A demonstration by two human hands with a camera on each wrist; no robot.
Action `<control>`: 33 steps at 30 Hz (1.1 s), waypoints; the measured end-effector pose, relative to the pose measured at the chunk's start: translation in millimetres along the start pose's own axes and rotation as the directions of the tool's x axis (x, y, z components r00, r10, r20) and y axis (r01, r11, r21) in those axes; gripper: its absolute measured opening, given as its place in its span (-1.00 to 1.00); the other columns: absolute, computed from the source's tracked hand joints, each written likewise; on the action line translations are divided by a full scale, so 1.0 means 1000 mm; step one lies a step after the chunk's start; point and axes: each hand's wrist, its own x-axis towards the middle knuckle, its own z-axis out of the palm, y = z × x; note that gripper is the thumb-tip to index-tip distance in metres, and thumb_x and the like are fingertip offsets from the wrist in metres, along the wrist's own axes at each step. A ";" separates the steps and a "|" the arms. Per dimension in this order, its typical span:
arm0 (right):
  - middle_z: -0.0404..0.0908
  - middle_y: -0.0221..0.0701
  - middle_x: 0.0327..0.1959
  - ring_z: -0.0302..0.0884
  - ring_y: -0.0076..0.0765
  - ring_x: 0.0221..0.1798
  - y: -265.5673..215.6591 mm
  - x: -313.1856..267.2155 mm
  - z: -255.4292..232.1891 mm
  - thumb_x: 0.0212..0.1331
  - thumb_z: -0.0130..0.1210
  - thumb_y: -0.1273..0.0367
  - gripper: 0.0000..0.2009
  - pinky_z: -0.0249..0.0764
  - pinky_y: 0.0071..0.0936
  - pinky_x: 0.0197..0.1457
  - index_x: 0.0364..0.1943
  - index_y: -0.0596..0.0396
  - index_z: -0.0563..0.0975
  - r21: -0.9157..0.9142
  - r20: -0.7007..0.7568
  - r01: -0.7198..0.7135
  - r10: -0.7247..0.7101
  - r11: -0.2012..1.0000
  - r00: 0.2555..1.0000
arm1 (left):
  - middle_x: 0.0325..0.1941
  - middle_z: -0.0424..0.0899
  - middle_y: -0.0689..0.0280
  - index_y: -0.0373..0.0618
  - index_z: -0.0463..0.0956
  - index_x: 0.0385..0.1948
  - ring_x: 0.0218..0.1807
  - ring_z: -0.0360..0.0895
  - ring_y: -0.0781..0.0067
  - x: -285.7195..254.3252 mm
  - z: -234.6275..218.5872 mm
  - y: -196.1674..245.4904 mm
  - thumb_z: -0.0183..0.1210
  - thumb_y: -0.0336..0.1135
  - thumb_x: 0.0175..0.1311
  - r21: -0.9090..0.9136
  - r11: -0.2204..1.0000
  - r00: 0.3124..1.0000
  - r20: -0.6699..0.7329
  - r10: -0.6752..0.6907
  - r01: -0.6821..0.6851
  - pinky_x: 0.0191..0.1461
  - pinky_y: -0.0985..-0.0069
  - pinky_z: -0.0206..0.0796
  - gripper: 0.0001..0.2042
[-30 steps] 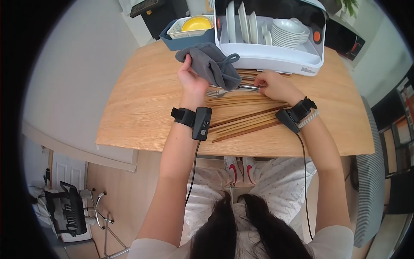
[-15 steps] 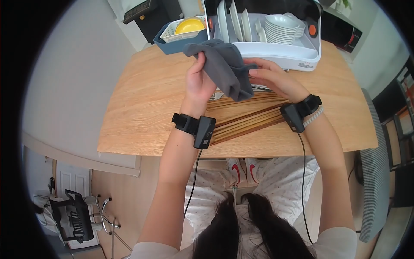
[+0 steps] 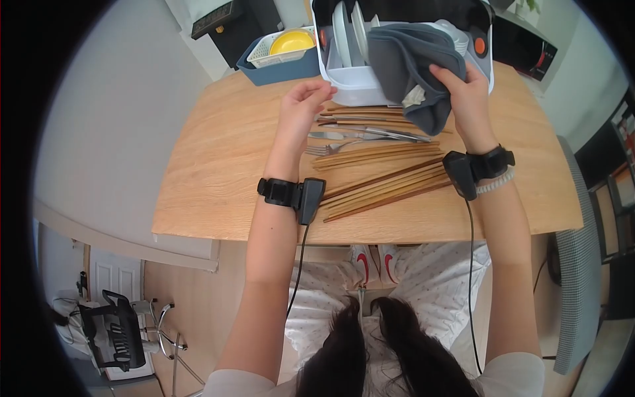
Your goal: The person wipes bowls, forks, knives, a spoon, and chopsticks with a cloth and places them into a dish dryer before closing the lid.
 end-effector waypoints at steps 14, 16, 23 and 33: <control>0.56 -0.47 -0.47 0.39 -0.66 -0.44 0.018 0.021 -0.031 -0.03 0.13 0.45 -0.84 0.32 -0.67 -0.36 -0.37 0.27 0.55 -0.205 -0.244 0.099 -0.149 0.974 0.958 | -0.08 0.48 0.18 -0.07 0.52 -0.20 -0.01 0.35 0.26 0.008 -0.002 0.011 0.28 -0.25 -0.22 0.838 0.297 0.821 0.526 -0.222 -0.457 0.03 0.45 0.20 -0.59; 0.57 -0.46 -0.47 0.40 -0.65 -0.43 0.017 0.022 -0.033 -0.03 0.13 0.45 -0.84 0.33 -0.67 -0.36 -0.37 0.27 0.55 -0.207 -0.254 0.088 -0.140 0.974 0.957 | -0.12 0.47 0.21 -0.08 0.50 -0.19 0.01 0.30 0.23 0.008 0.001 0.013 0.28 -0.20 -0.24 0.850 0.321 0.815 0.507 -0.281 -0.418 0.10 0.43 0.13 -0.56; 0.57 -0.45 -0.45 0.42 -0.64 -0.42 0.012 0.020 -0.029 -0.03 0.13 0.46 -0.85 0.34 -0.67 -0.33 -0.37 0.26 0.55 -0.195 -0.241 0.065 -0.112 0.979 0.964 | -0.16 0.42 0.21 -0.02 0.51 -0.21 0.01 0.28 0.21 0.005 0.000 -0.007 0.24 -0.14 -0.21 0.694 0.457 0.761 0.646 -0.054 -0.557 0.11 0.38 0.09 -0.58; 0.58 -0.43 -0.44 0.44 -0.62 -0.40 0.007 0.017 -0.024 -0.03 0.12 0.47 -0.86 0.34 -0.67 -0.32 -0.37 0.25 0.55 -0.167 -0.244 0.038 -0.079 0.985 0.966 | -0.23 0.42 0.21 -0.07 0.50 -0.39 -0.03 0.30 0.20 0.003 0.016 -0.002 0.22 -0.22 -0.17 0.781 0.299 0.795 0.597 -0.103 -0.548 0.03 0.41 0.17 -0.74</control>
